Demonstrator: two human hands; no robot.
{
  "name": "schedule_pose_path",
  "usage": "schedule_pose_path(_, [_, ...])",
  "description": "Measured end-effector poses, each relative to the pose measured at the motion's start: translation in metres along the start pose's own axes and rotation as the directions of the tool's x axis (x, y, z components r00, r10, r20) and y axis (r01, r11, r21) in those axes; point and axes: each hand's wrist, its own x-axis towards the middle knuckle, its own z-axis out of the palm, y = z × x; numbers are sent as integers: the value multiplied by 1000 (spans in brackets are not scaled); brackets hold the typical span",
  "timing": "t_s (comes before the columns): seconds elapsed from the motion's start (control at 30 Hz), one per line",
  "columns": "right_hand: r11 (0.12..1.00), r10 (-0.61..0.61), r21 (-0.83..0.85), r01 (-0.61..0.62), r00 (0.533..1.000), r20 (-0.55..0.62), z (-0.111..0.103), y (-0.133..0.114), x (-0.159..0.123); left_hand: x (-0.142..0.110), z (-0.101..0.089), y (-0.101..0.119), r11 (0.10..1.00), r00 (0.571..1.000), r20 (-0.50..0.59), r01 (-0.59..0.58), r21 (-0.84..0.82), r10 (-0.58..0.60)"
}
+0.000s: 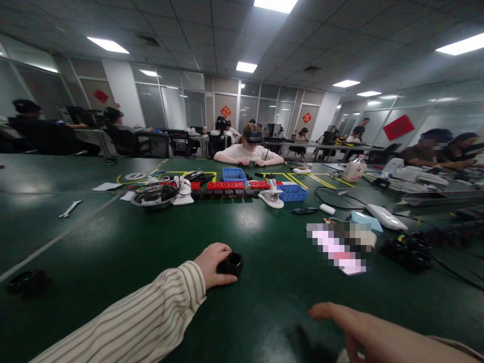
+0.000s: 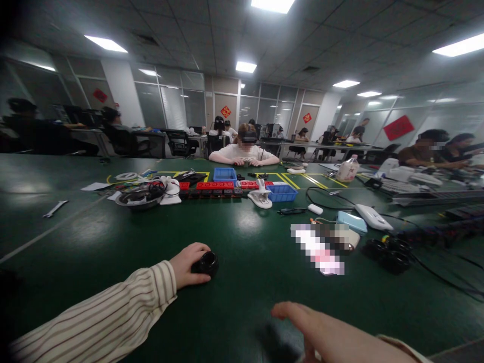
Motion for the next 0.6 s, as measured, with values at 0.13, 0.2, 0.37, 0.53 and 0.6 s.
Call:
schedule_pose_path(0.13, [994, -106, -34, 103, 986, -126, 0, -16, 34, 0, 1, -1, 1000, 1000, -5, -12, 0, 12])
schedule_pose_path(0.2, [978, -204, 7, 209, 959, -195, 10, -18, 62, 0, 1, -1, 1000, 1000, 0, -4, 1, 4])
schedule_pose_path(0.37, [944, -284, 30, 329, 855, -434, 54, -18, 144, 0, -3, 6, 999, 1000, 1, 25, 20, -25])
schedule_pose_path(0.53, [897, -383, -9, 442, 766, -517, 77, -23, 185, 2, -6, 11, 996, 996, 16, 84, -11, -84])
schedule_pose_path(0.6, [884, -423, -47, 465, 753, -504, 75, -28, 189, 3, -6, 12, 995, 995, 30, 98, -24, -98])
